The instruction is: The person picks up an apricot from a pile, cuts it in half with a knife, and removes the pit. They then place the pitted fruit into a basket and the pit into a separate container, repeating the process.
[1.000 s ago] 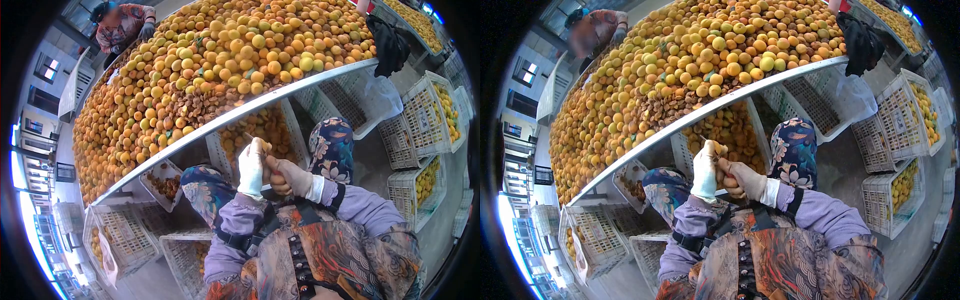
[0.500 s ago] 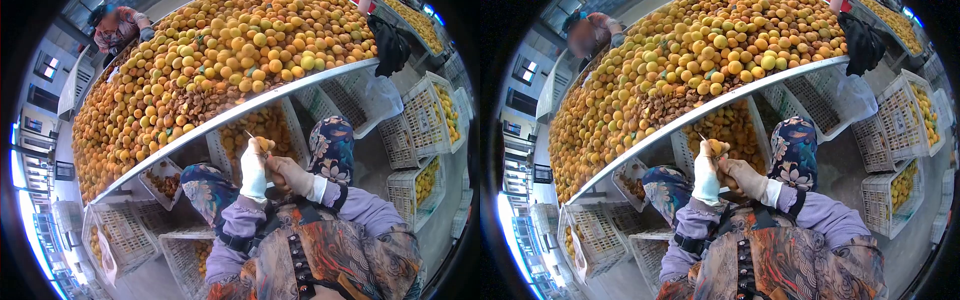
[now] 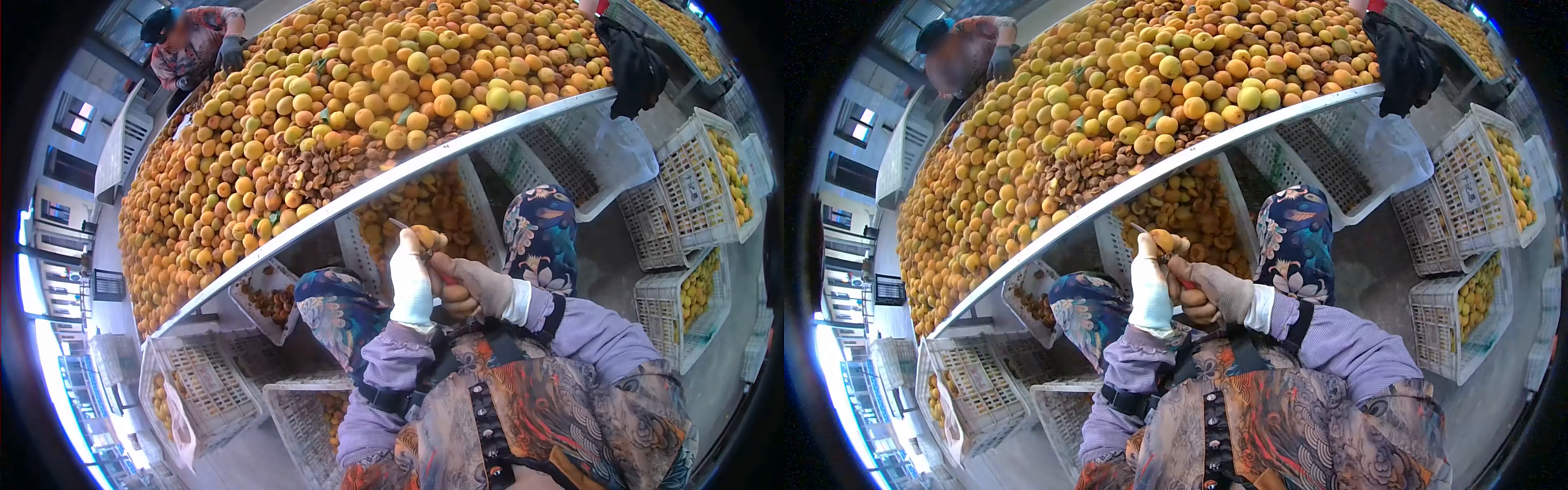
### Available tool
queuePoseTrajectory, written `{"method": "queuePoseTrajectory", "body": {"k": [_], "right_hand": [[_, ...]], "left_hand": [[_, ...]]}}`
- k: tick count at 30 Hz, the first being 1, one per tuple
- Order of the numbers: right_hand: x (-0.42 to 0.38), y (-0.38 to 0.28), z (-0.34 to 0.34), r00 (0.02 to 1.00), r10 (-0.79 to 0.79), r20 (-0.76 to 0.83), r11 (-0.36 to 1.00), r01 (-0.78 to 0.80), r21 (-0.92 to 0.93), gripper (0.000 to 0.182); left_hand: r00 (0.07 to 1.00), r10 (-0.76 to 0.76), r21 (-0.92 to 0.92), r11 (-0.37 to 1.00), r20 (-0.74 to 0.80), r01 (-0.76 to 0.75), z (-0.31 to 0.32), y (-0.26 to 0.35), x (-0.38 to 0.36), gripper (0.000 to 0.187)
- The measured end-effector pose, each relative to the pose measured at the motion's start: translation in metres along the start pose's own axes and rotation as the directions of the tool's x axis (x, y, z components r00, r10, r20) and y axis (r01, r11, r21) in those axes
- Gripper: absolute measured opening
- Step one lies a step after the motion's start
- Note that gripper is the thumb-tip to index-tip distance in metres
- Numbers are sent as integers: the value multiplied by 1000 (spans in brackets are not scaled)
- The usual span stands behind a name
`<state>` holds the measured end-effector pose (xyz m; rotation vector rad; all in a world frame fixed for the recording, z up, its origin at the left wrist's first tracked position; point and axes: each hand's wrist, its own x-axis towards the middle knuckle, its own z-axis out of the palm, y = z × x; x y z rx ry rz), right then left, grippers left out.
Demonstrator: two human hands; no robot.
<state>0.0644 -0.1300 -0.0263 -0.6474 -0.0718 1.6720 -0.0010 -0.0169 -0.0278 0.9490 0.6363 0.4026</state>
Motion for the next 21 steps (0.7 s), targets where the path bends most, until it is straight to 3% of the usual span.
{"method": "queuePoseTrajectory", "body": {"k": [1,8,10,11,13,14,15,17,19,21], "right_hand": [[0,0,-2,996,9,87,999,-13,50,49],[-7,-3,10,992,-30,119,995,18,97,50],[-11,-8,16,996,-54,-67,986,43,-161,49],[-17,-9,22,996,-58,-65,986,47,-160,49],[-33,-9,28,980,-89,-180,902,3,-432,48],[-40,-8,23,983,-111,-143,910,42,-413,44],[-41,-8,19,984,-110,-140,909,42,-415,44],[-46,-10,16,935,-289,-204,921,214,-326,43],[-36,-21,17,890,-381,-249,887,276,-371,42],[-20,-30,24,770,-485,-416,847,295,-441,44]], "left_hand": [[999,-37,-63,997,28,39,0,1,-1,46],[990,-78,-286,952,119,109,11,4,-7,51],[995,19,-145,989,101,-4,8,6,-5,52],[996,41,-117,993,78,-32,-3,2,3,49],[991,132,-131,983,18,-129,-14,6,8,46],[979,196,-15,981,55,-195,-20,13,8,41],[979,199,-14,980,53,-199,-24,18,6,41],[951,280,339,889,128,-307,-23,26,-2,39],[926,353,375,846,136,-378,-6,26,-9,35],[760,594,508,583,265,-633,-1,25,-13,36]]}}
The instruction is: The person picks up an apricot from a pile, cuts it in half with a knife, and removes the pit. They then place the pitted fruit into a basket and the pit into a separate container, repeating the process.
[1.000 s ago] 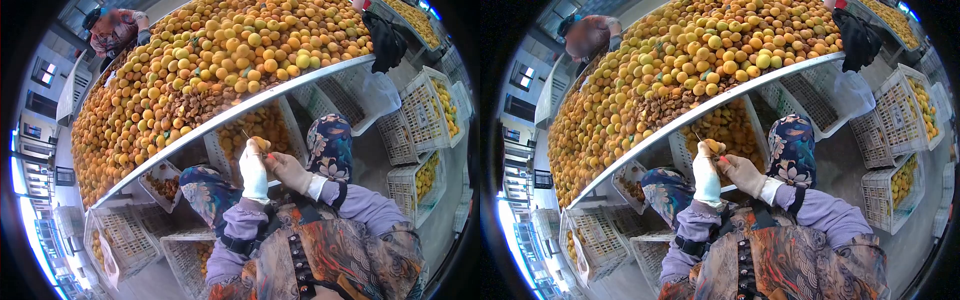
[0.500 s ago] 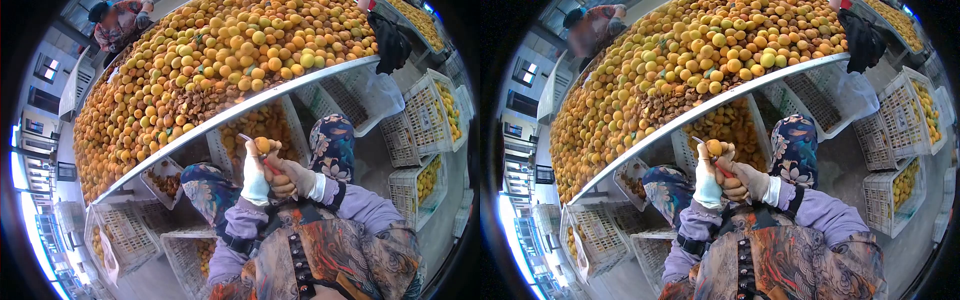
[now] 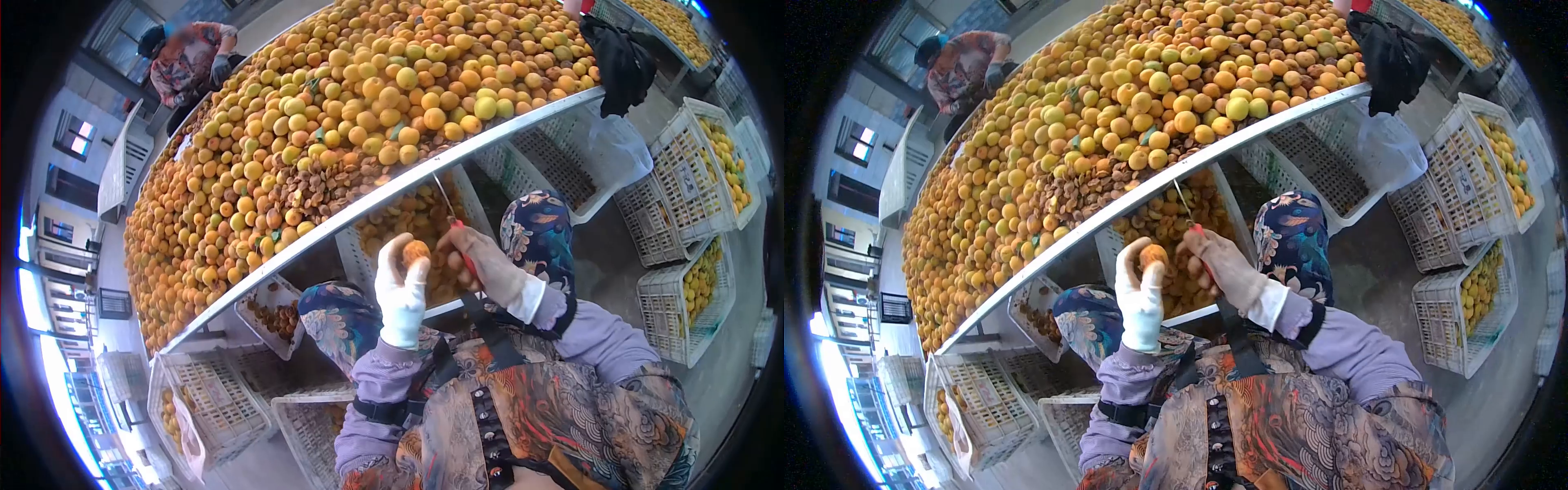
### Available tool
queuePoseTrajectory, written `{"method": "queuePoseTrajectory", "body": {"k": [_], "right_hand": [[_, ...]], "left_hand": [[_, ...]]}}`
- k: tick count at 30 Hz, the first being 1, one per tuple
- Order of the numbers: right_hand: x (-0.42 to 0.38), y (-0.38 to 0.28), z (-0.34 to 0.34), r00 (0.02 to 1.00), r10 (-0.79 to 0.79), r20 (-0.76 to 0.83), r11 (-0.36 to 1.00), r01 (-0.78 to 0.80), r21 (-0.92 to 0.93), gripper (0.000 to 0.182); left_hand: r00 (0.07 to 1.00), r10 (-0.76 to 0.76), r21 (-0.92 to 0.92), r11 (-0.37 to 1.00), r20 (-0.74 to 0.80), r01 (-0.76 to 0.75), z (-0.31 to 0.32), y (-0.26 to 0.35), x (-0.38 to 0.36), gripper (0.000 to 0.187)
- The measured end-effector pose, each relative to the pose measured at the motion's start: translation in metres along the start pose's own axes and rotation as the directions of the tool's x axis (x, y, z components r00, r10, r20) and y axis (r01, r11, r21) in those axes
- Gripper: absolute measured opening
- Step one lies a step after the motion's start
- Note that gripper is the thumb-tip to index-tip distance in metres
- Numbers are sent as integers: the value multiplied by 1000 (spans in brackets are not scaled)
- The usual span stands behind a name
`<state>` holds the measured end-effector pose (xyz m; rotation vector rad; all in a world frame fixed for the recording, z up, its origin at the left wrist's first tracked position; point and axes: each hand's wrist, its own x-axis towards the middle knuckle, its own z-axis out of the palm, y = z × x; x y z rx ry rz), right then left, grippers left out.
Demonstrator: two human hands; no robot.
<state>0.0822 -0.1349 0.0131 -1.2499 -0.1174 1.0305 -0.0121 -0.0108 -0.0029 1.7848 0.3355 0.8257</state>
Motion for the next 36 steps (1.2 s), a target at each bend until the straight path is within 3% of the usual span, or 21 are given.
{"method": "queuePoseTrajectory", "body": {"k": [2,4,5,6,12,14,18,23,28,34,36], "right_hand": [[13,7,1,1000,-16,27,1000,16,10,38],[39,36,12,938,-347,19,926,340,162,31],[61,70,2,902,-432,-6,899,431,72,25],[36,37,16,979,-201,20,947,189,259,23],[36,31,29,993,-69,-91,918,99,385,24],[40,30,31,981,-20,-193,922,92,375,25],[30,27,35,984,-7,-178,860,97,500,23],[44,36,36,964,-152,-219,858,239,454,16],[59,37,38,951,-162,-265,860,268,434,13],[77,33,40,856,-407,-319,900,435,18,14],[73,30,40,836,-448,-317,891,445,-85,15]], "left_hand": [[995,50,158,985,90,-64,-3,10,-1,40],[956,235,362,887,176,-285,-3,1,-1,44],[954,239,398,869,182,-294,-3,0,-2,46],[953,239,433,851,184,-297,-2,-2,-4,48],[976,182,363,907,119,-214,3,1,-1,48],[985,100,319,937,142,-142,4,2,2,46],[978,112,376,910,173,-171,4,7,4,40],[994,35,312,948,102,-65,10,7,2,37],[991,-79,261,960,-104,104,22,10,7,22],[952,-202,36,976,-230,216,33,-20,13,26],[863,-471,-151,881,-182,449,30,-30,16,31]]}}
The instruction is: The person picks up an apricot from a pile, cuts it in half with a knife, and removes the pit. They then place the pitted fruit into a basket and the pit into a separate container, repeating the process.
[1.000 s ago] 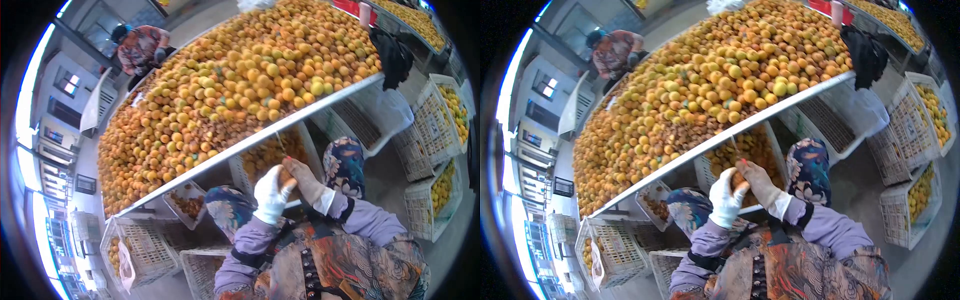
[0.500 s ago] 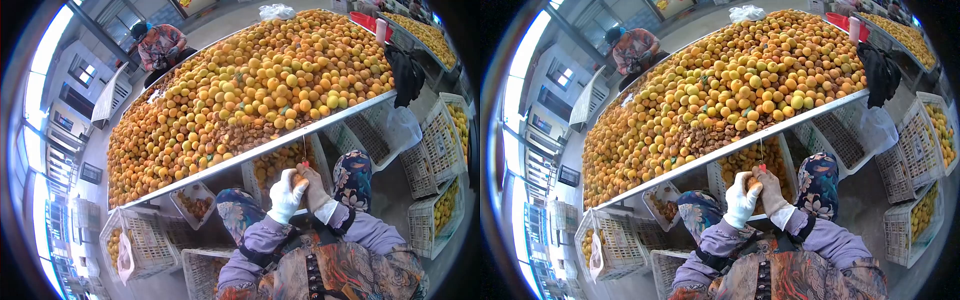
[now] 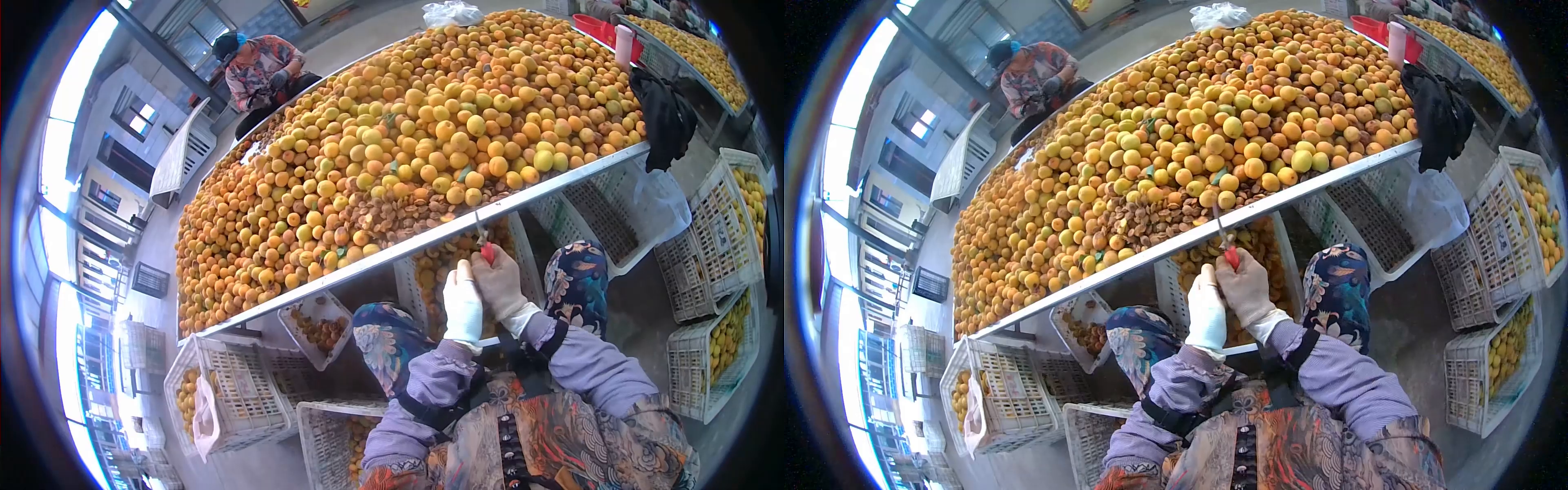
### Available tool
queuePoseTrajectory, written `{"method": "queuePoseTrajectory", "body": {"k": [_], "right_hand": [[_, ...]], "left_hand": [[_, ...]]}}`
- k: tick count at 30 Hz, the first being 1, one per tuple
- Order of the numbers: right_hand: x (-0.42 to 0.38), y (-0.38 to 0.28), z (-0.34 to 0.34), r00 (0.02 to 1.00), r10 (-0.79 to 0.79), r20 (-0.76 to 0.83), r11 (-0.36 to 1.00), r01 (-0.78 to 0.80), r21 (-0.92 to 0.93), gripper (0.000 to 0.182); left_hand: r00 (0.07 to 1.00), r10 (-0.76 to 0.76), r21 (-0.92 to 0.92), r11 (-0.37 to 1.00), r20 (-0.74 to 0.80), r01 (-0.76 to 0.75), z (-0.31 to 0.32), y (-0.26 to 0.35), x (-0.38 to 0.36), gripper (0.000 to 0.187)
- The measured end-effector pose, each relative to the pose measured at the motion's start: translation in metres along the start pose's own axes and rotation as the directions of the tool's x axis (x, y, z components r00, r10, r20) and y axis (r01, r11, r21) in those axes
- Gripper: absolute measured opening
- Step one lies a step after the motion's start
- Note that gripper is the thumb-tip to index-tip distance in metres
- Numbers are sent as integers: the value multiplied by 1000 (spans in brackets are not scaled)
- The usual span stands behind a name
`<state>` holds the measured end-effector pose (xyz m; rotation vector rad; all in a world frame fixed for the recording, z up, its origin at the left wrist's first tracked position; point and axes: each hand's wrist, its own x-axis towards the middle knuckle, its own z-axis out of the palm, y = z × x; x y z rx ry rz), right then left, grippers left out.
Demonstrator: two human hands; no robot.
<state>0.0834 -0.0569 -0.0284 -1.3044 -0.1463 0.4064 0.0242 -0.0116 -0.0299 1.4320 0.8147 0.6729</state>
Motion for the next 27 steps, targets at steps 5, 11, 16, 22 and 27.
{"method": "queuePoseTrajectory", "body": {"k": [5,11,16,22,27], "right_hand": [[-4,-1,-12,987,-45,154,989,66,-130,16],[0,-16,-26,970,151,189,984,-166,69,17],[2,-9,-30,941,86,328,914,56,-401,26],[4,-37,-15,955,219,199,976,-214,-44,13],[7,-62,-17,911,276,306,914,-347,209,13]], "left_hand": [[764,-515,-434,629,389,645,-18,19,-3,45],[802,-315,-576,568,508,588,-31,18,-8,55],[847,-347,-586,613,403,530,-37,19,-10,55],[853,-268,-562,658,447,501,-44,8,-8,53],[832,-314,-564,620,458,545,-41,13,-11,55]]}}
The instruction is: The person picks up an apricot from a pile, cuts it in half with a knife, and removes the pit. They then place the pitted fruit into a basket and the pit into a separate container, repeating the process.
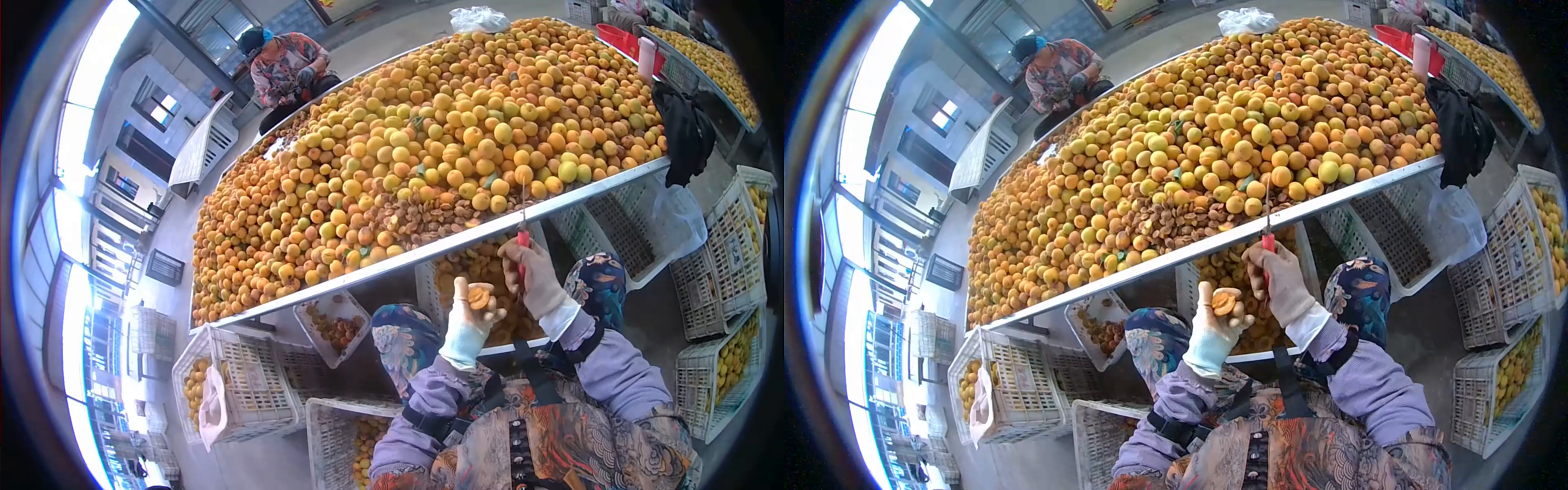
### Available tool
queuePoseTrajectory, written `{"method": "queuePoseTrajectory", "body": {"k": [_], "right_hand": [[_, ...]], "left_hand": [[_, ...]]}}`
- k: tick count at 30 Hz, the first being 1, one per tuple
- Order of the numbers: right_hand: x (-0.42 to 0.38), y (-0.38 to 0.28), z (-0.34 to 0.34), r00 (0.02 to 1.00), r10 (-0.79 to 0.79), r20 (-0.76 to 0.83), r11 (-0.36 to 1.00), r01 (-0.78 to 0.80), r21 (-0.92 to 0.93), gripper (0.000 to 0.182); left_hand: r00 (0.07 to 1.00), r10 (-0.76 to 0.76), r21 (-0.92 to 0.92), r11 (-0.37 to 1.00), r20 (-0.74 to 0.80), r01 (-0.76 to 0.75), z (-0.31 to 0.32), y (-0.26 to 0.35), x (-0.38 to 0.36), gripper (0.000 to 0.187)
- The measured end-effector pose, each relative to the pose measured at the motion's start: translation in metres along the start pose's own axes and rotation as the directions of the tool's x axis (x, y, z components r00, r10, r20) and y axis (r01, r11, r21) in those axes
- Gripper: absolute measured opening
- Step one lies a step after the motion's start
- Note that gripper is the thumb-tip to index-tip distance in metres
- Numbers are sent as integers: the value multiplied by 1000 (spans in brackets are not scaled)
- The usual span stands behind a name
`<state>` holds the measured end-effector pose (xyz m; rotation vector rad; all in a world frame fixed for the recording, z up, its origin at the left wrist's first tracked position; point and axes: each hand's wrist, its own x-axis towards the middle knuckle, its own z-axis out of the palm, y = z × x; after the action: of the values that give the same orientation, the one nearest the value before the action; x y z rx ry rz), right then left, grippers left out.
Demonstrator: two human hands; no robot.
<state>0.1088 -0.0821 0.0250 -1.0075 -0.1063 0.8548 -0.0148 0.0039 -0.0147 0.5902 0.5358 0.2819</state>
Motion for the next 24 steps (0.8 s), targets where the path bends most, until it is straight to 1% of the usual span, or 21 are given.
{"method": "queuePoseTrajectory", "body": {"k": [1,2,3,4,5,6,7,8,9,11,12,13,15,16,17,19,20,21,24], "right_hand": [[-1,-2,-1,998,-2,68,994,-5,106,14],[-4,-5,2,996,-35,80,993,26,113,18],[-6,-7,3,996,-36,78,993,27,112,18],[-8,-9,4,994,-63,85,989,51,137,22],[-10,-11,5,992,-89,92,984,74,161,25],[-12,-12,7,992,-89,91,984,74,159,25],[-13,-14,8,982,-148,117,978,128,164,29],[-15,-15,9,968,-207,142,968,182,171,33],[-17,-18,11,969,-208,137,968,184,171,33],[-19,-23,12,944,-263,198,962,240,130,38],[-18,-23,13,934,-298,199,951,271,149,39],[-18,-26,14,937,-293,189,952,268,148,39],[-21,-33,15,913,-324,249,943,291,162,42],[-21,-33,15,919,-305,250,947,265,181,43],[-22,-35,16,914,-330,239,939,292,181,44],[-23,-37,13,887,-370,277,929,358,95,45],[-26,-38,13,881,-356,310,934,344,96,45],[-23,-35,13,864,-407,298,913,387,127,49],[-25,-35,11,859,-401,318,916,378,134,48]], "left_hand": [[1000,-3,-2,1000,-1,3,-2,-2,0,55],[999,-11,7,1000,49,11,-3,-3,-1,56],[995,-18,16,1000,101,16,-3,-4,-1,56],[995,-18,16,1000,102,17,-2,-5,-1,56],[994,-12,56,998,107,7,1,-6,-2,56],[994,-7,95,995,112,-3,5,-7,-3,56],[994,-10,94,996,112,-1,9,-8,-5,56],[999,-7,125,992,52,0,20,-7,-10,57],[1000,-2,156,988,-8,3,28,-6,-12,57],[1000,-12,152,988,-14,14,34,-4,-13,58],[1000,-18,147,989,-22,21,34,-3,-14,58],[998,-42,146,989,45,35,29,-2,-13,54],[997,-60,182,982,53,49,37,4,-19,53],[999,-14,100,995,51,8,34,-4,-14,53],[994,-60,72,996,92,53,32,-3,-13,53],[998,-67,127,990,16,64,46,-2,-16,55],[992,-83,98,992,95,74,41,-3,-15,55],[989,-111,110,989,100,100,38,-3,-15,55],[990,-113,87,991,90,105,39,-6,-15,55]]}}
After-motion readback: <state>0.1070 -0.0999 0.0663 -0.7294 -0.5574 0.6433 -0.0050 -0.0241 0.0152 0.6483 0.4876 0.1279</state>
